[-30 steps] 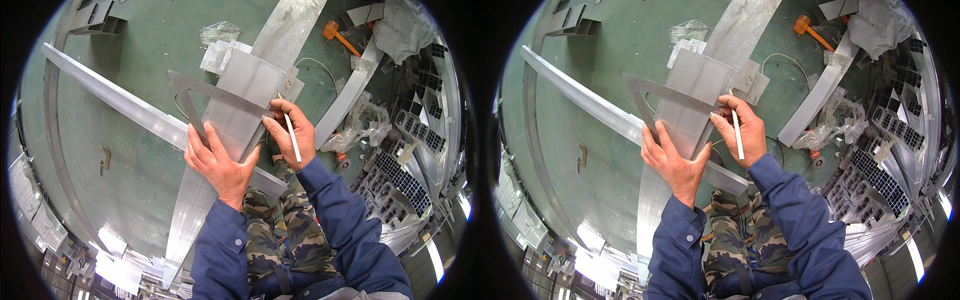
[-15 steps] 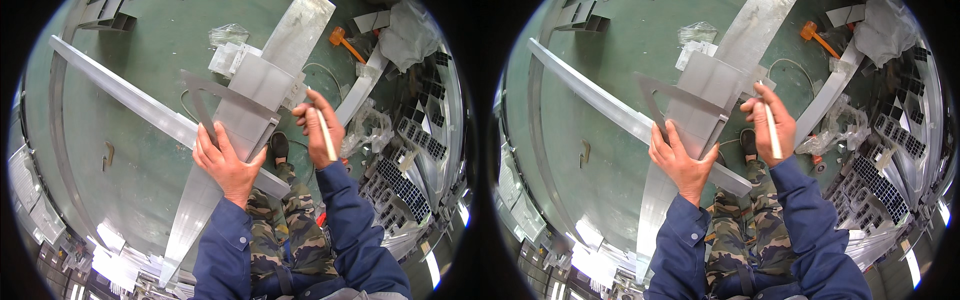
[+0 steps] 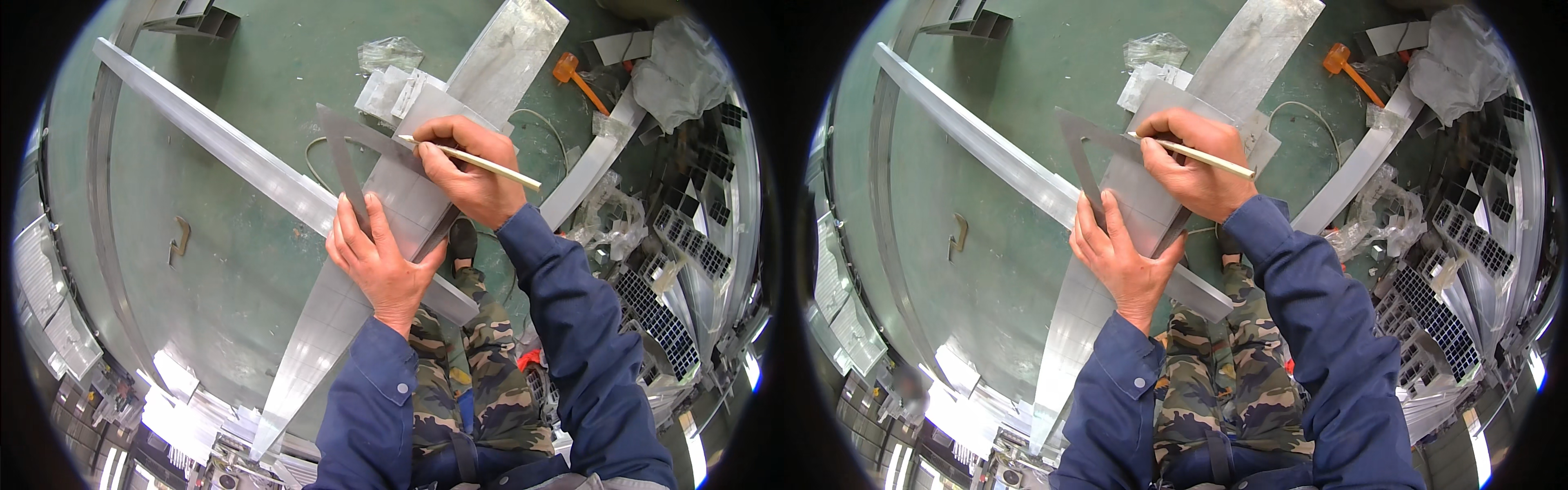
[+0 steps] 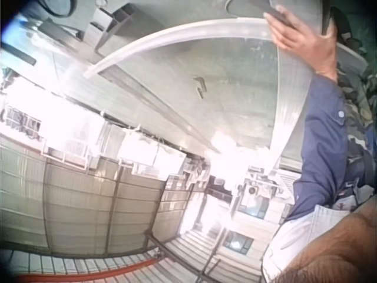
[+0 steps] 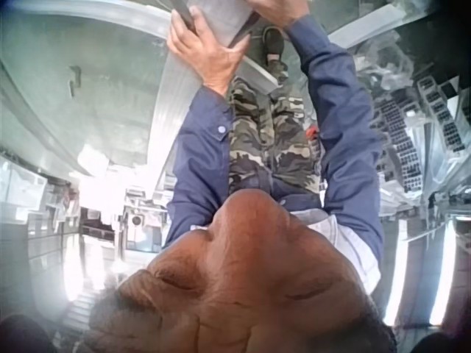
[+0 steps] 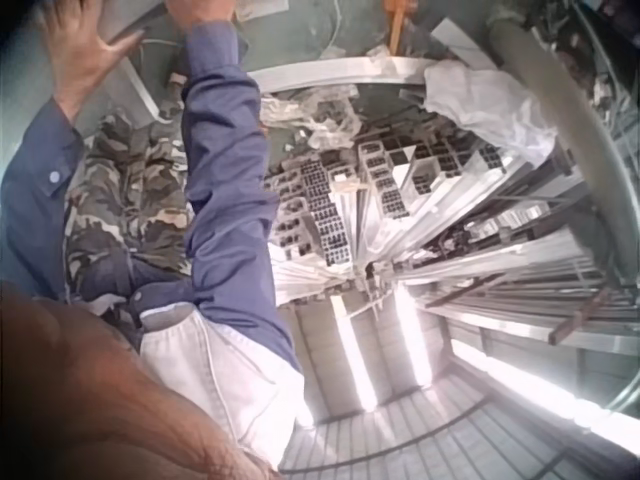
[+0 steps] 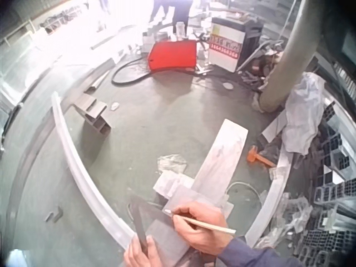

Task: The person uses a set square and a pencil to mark straight lines along a long metal profile. They repeatedly reposition the square and draw lines on the metal surface, then set the tools aside.

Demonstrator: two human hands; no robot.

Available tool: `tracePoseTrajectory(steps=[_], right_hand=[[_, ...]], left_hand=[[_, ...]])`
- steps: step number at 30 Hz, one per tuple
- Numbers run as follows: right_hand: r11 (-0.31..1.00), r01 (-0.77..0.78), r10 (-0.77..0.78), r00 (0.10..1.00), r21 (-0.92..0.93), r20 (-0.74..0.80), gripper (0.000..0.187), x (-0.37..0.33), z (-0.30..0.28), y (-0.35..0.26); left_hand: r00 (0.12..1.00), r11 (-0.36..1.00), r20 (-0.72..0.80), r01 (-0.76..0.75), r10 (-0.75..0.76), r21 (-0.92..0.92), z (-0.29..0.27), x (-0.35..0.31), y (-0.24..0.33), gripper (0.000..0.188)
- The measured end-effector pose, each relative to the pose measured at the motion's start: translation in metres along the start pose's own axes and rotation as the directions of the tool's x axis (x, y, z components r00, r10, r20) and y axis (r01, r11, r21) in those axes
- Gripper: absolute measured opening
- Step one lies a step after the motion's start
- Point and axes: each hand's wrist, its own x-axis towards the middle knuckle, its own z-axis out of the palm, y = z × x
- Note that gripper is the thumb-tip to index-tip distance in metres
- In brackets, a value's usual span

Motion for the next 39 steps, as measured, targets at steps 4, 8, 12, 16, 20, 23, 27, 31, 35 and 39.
tracePoseTrajectory(steps=[4, 8, 12, 16, 20, 23, 27, 31, 35, 39], right_hand=[[0.997, 0.053, -0.051, 0.998, -0.049, 0.033, 0.011, 0.0, 0.0, 0.001], [0.993, 0.083, -0.081, 0.996, -0.079, 0.033, 0.012, 0.0, 0.001, 0.0], [0.986, 0.128, -0.124, 0.991, -0.104, 0.041, 0.012, 0.0, 0.003, -0.001], [0.953, 0.217, -0.198, 0.974, -0.213, 0.108, 0.016, -0.001, 0.0, 0.0], [0.913, 0.331, -0.315, 0.943, -0.238, 0.104, 0.015, 0.002, 0.003, 0.004], [0.906, 0.332, -0.323, 0.943, -0.262, 0.079, 0.014, 0.003, 0.007, 0.001], [0.909, 0.316, -0.303, 0.949, -0.271, 0.088, 0.014, 0.005, 0.005, -0.005], [0.92, 0.28, -0.256, 0.959, -0.276, 0.118, 0.013, 0.001, -0.005, -0.01], [0.935, 0.218, -0.177, 0.971, -0.28, 0.163, 0.012, -0.004, -0.02, -0.017], [0.935, 0.191, -0.134, 0.971, -0.299, 0.199, 0.01, -0.011, -0.034, -0.02]], left_hand=[[1.0, 1.0, -0.007, -0.001, 0.001, 0.005, -0.001, -0.001, 0.0, 0.12], [1.0, 1.0, -0.006, 0.007, -0.006, 0.012, -0.001, 0.0, 0.001, 0.12], [1.0, 1.0, -0.01, 0.007, -0.006, 0.018, -0.001, 0.0, 0.001, 0.12], [1.0, 1.0, -0.007, 0.014, -0.014, 0.024, -0.001, 0.0, 0.001, 0.119], [1.0, 0.999, -0.006, 0.015, -0.015, 0.029, -0.001, 0.0, 0.0, 0.118], [1.0, 0.999, -0.011, 0.011, -0.011, 0.031, 0.0, 0.0, 0.001, 0.118], [1.0, 0.999, -0.01, 0.014, -0.014, 0.037, 0.0, 0.001, 0.001, 0.118], [1.0, 0.999, -0.008, 0.018, -0.017, 0.041, -0.002, 0.001, 0.001, 0.118], [1.0, 0.999, 0.004, 0.015, -0.015, 0.04, -0.005, 0.002, 0.001, 0.118], [1.0, 0.999, -0.001, 0.016, -0.016, 0.037, -0.004, 0.002, 0.002, 0.118]])
